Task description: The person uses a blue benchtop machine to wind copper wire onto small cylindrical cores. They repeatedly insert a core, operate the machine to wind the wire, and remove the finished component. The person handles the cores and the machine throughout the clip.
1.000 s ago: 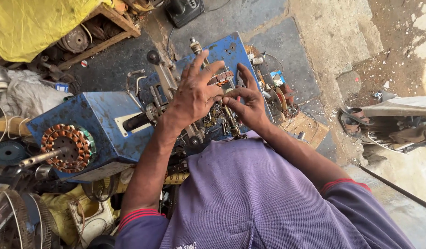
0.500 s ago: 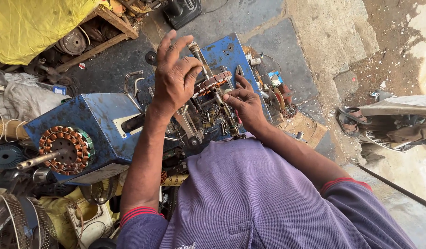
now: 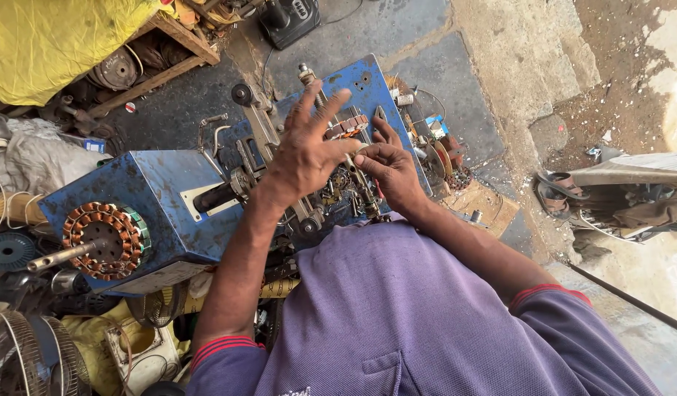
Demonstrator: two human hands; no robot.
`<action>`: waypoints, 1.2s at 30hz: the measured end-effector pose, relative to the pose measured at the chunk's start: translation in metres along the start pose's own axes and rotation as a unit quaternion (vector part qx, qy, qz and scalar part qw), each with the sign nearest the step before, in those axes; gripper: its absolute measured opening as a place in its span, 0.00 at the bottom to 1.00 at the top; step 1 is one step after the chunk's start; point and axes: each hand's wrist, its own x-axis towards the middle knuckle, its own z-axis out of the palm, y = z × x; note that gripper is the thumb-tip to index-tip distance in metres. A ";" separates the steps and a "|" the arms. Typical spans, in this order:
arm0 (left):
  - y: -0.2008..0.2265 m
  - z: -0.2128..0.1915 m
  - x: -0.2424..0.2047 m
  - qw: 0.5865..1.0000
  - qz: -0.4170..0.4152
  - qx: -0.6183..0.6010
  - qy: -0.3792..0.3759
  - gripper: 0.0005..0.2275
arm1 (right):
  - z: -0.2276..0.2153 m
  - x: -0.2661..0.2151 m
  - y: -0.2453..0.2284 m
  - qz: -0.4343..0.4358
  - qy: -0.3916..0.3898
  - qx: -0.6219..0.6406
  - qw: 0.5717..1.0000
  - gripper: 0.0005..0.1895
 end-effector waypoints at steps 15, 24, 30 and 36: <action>-0.007 0.003 0.009 0.997 0.013 0.011 -0.081 0.09 | 0.007 -0.002 -0.014 -0.210 0.068 -0.206 0.953 0.11; -0.013 -0.001 0.018 0.998 0.008 0.018 -0.062 0.05 | 0.006 0.004 -0.003 -0.152 0.047 -0.135 0.978 0.12; -0.028 -0.013 0.026 0.997 -0.041 -0.059 -0.013 0.02 | 0.006 0.008 0.002 -0.102 0.044 -0.094 0.989 0.12; -0.032 -0.014 0.021 0.993 -0.084 -0.085 0.010 0.03 | 0.009 0.008 0.005 -0.081 0.040 -0.075 0.993 0.11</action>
